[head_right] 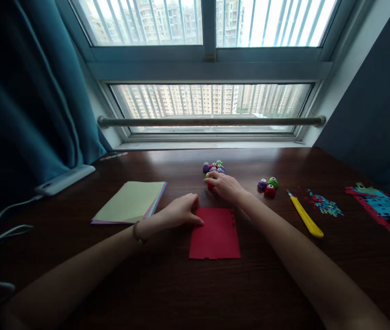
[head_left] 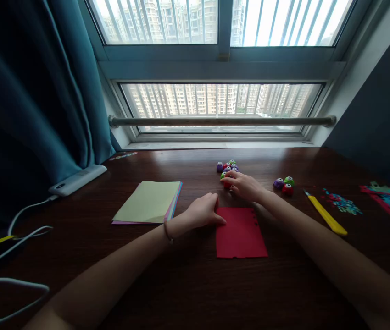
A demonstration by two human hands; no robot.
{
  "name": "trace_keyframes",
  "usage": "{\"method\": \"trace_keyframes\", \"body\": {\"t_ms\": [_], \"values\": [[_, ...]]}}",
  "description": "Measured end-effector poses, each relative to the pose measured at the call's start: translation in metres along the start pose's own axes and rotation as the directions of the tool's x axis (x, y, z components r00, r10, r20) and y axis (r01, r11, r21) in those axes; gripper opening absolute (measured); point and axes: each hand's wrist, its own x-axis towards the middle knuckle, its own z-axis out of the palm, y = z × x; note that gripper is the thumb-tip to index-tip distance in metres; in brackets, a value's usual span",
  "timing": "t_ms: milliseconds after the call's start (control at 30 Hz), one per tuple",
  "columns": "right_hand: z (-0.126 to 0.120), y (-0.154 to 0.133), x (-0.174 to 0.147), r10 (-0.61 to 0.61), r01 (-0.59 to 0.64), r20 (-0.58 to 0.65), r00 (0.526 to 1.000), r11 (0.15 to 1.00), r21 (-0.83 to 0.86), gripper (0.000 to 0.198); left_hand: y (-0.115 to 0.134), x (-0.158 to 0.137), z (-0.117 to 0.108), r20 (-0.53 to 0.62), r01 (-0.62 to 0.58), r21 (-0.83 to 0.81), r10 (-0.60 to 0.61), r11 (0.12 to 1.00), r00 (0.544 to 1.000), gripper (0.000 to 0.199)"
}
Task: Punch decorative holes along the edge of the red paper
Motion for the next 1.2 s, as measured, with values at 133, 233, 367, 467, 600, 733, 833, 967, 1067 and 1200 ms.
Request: {"method": "trace_keyframes", "body": {"t_ms": [133,233,367,467,600,733,833,967,1067,1200], "values": [[0.008,0.004,0.005,0.014,-0.014,-0.003,1.000,1.000,0.008,0.024,-0.001,0.002,0.001,0.013,0.016,-0.056,-0.016,0.998,1.000,0.045],[0.008,0.006,-0.002,0.087,-0.079,-0.074,0.994,0.992,0.094,0.019,0.000,0.003,0.001,0.016,0.037,-0.115,-0.035,0.993,0.999,0.045],[0.003,0.004,-0.028,0.268,-0.179,-0.206,0.941,0.912,0.369,0.026,0.000,0.006,0.001,0.037,0.032,-0.241,-0.024,0.970,0.999,0.042],[-0.002,-0.003,-0.054,0.398,-0.219,-0.169,0.902,0.756,0.617,0.033,-0.001,0.008,0.002,0.058,0.015,-0.354,0.006,0.935,0.998,0.036],[-0.009,-0.013,-0.082,0.575,-0.235,-0.062,0.815,0.426,0.874,0.042,-0.001,0.012,0.003,0.135,0.027,-0.585,0.064,0.811,0.989,0.030],[-0.011,-0.013,-0.095,0.704,-0.102,0.032,0.709,0.057,0.993,0.041,0.004,0.012,0.005,0.069,0.021,-0.798,0.057,0.602,0.996,0.033],[-0.011,-0.008,-0.096,0.732,-0.015,0.027,0.681,-0.023,1.000,0.035,0.006,0.012,0.010,-0.072,-0.036,-0.874,-0.056,0.485,0.996,0.038],[-0.009,-0.005,-0.096,0.713,0.004,0.044,0.700,-0.066,0.998,0.033,0.008,0.013,0.016,-0.202,-0.130,-0.904,-0.139,0.406,0.970,0.039],[-0.009,-0.009,-0.095,0.695,-0.031,0.062,0.717,-0.057,0.998,0.035,0.009,0.014,0.018,-0.265,-0.193,-0.907,-0.149,0.375,0.953,0.038],[-0.006,-0.015,-0.095,0.666,-0.131,0.052,0.745,0.069,0.989,0.042,0.008,0.014,0.018,-0.314,-0.245,-0.902,-0.151,0.356,0.937,0.033]]}}
